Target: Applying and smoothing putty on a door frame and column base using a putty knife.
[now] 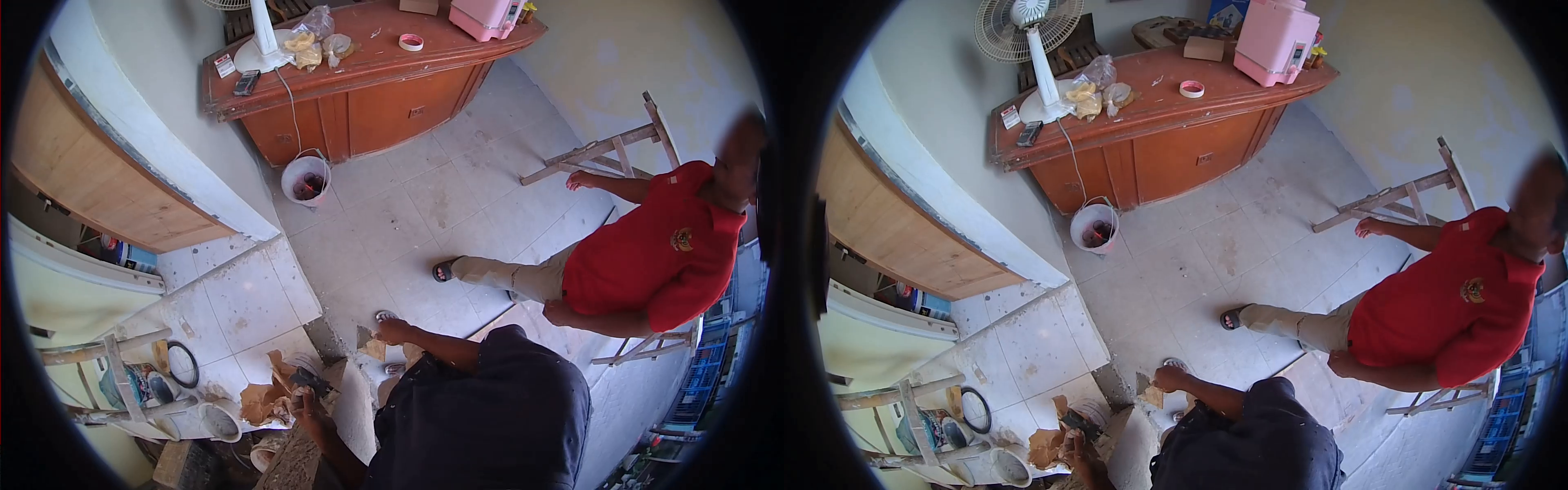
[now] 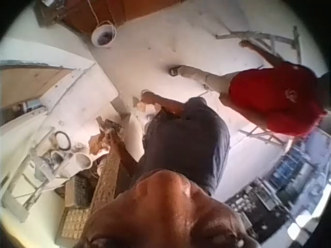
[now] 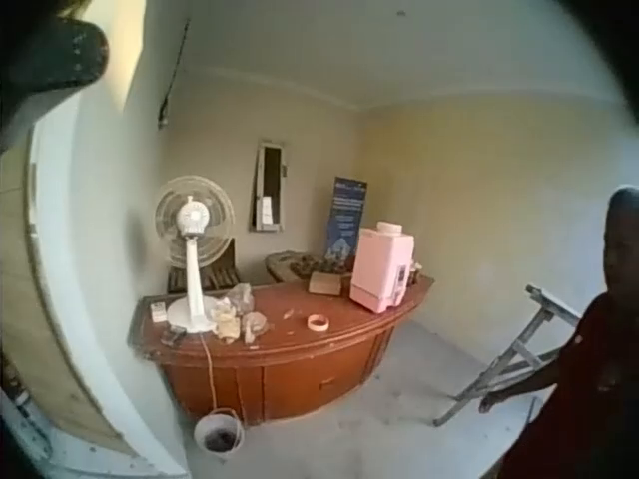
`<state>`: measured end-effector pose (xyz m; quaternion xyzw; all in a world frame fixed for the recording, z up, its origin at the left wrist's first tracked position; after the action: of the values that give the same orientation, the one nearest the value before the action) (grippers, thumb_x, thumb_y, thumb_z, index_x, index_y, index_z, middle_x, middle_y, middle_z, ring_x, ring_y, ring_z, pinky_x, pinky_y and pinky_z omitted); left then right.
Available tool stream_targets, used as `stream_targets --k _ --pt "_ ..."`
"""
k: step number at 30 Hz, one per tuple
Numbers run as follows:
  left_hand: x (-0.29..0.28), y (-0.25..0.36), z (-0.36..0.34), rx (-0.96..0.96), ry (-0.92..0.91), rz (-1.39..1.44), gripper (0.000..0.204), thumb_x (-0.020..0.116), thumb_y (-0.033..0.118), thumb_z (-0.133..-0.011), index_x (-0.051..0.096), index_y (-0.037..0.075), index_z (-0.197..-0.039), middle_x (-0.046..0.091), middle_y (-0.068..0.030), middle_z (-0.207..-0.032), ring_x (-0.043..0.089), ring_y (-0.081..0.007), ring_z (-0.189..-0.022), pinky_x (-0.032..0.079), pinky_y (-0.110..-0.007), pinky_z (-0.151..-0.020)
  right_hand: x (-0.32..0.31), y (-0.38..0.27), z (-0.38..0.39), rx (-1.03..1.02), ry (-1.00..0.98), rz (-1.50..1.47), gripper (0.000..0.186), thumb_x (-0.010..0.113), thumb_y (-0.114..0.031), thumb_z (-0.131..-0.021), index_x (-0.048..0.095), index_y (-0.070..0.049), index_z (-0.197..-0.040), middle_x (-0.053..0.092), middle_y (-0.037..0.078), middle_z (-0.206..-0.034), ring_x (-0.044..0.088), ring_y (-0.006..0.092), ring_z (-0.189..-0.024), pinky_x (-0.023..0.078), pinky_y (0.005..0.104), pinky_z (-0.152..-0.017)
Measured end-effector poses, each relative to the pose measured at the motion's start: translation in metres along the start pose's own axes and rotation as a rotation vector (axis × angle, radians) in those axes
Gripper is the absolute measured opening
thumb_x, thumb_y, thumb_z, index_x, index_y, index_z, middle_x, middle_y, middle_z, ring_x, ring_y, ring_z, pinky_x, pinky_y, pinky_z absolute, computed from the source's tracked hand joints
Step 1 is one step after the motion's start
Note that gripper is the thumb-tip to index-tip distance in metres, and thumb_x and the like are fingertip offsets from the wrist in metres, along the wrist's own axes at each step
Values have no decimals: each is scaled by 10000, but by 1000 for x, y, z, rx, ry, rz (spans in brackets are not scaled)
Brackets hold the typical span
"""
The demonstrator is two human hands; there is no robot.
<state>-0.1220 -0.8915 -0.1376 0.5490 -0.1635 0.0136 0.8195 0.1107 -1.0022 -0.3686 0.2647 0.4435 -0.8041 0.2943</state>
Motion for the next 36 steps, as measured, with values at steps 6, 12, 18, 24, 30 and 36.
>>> stream_targets --k 6,12,18,24,30,36 --pt "20 -5 -1 -77 9 100 92 582 69 -802 534 50 -726 513 11 -726 458 -80 -661 377 -227 -644 1 -6 2 -63 -75 -36 410 519 -392 -802 637 -6 -727 611 213 -745 601 371 -740 470 468 -664" --pt "11 -15 -2 -41 -90 14 57 586 56 -804 563 42 -753 517 30 -723 443 -58 -643 339 -198 -602 -22 29 1 -24 -18 96 383 524 -364 -794 638 -4 -731 612 223 -786 605 367 -745 483 454 -672" --pt "-2 -14 6 -20 -49 17 159 606 1 -778 585 9 -934 565 11 -758 506 -60 -668 398 -190 -637 -21 11 -26 7 -159 153 404 529 -389 -793 642 -3 -762 619 221 -797 613 363 -776 491 448 -688" --pt "10 -4 9 -63 -31 -36 177 606 24 -778 588 -5 -952 567 10 -789 514 -67 -709 401 -208 -683 0 -7 -36 -27 -168 159 404 551 -368 -766 631 25 -816 625 228 -840 625 351 -809 504 433 -715" --pt "-1 -17 2 26 -70 -80 62 624 -12 -761 620 -36 -818 581 -52 -932 555 -97 -766 433 -202 -699 13 -4 -17 -103 -221 231 398 561 -384 -765 629 4 -827 631 207 -844 625 342 -817 507 430 -705" --pt "20 -26 4 -97 -172 -60 30 641 -6 -755 627 -24 -776 567 -77 -1003 555 -114 -856 450 -219 -695 19 1 0 -237 -298 335 363 501 -362 -808 639 -26 -805 628 190 -791 621 347 -747 494 451 -681"
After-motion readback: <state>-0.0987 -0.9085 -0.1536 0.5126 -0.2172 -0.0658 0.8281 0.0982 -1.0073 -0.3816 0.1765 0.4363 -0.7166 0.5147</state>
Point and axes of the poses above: each hand's wrist, its own z-axis away from the middle knuckle, its own x-axis out of the palm, y = z × x, the point moved 9 cm from there along -z, towards the middle knuckle
